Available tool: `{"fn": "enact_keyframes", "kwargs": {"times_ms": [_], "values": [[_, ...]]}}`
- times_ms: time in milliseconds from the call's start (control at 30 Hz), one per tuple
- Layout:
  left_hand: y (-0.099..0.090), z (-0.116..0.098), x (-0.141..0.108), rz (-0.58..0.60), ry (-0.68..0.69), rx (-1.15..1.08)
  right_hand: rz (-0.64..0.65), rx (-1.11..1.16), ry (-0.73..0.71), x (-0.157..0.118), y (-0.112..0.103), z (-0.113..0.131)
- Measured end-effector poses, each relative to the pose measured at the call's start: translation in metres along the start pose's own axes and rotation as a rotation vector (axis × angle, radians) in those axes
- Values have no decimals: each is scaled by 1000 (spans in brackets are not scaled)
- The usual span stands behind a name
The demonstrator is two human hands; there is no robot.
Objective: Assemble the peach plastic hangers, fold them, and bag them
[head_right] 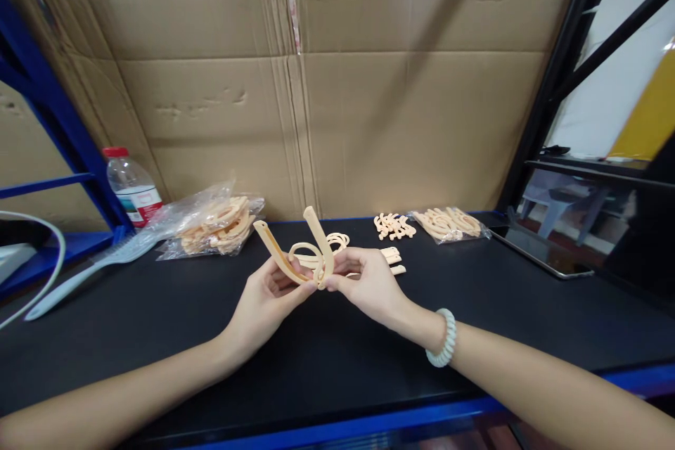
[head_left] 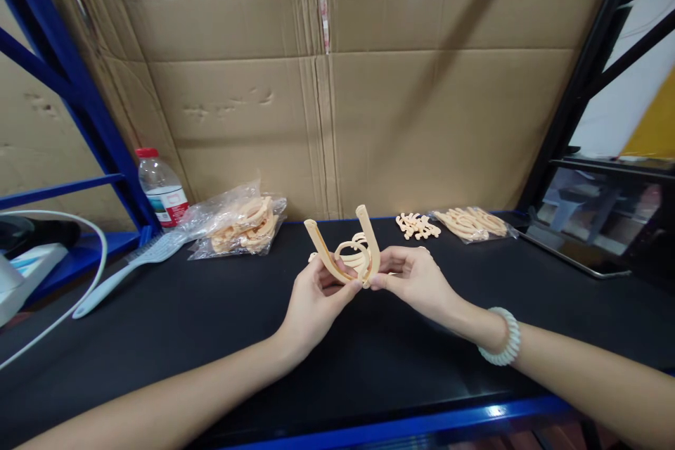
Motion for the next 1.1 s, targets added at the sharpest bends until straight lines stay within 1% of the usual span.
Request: {"fn": "enact_keyframes", "kwargs": {"times_ms": [133,467,633,733,800,900,1000,1100], "values": [[-1,1,1,-17,-17,-2,-47,-5,22,0,1,-4],[-2,6,3,-50,-48,2,-80,-12,24,3,0,-5],[0,5,4,-62,-56,-9,-93,81,77,3,3,-7],[0,2,7,-74,-95,-25,-71,139,122,6,0,-8],[-3,1,10,-107,-126,-33,-39,163,115,11,-8,-7],[-10,-2,14,-165,-154,-36,21,149,65,20,-31,-1],[-19,-4,19,-194,-169,-58,143,-62,30,30,-57,9],[-29,-5,29,-167,-208,-115,145,-328,-54,37,-80,18]]}}
Point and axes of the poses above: each hand's wrist, its own x-axis towards the middle knuckle, its own y-axis out of the palm, z = x × y, the point moved 2 cm from there along x, towards the middle knuckle, and after that the axes turned 3 degrees about x, right-handed, at the moved point
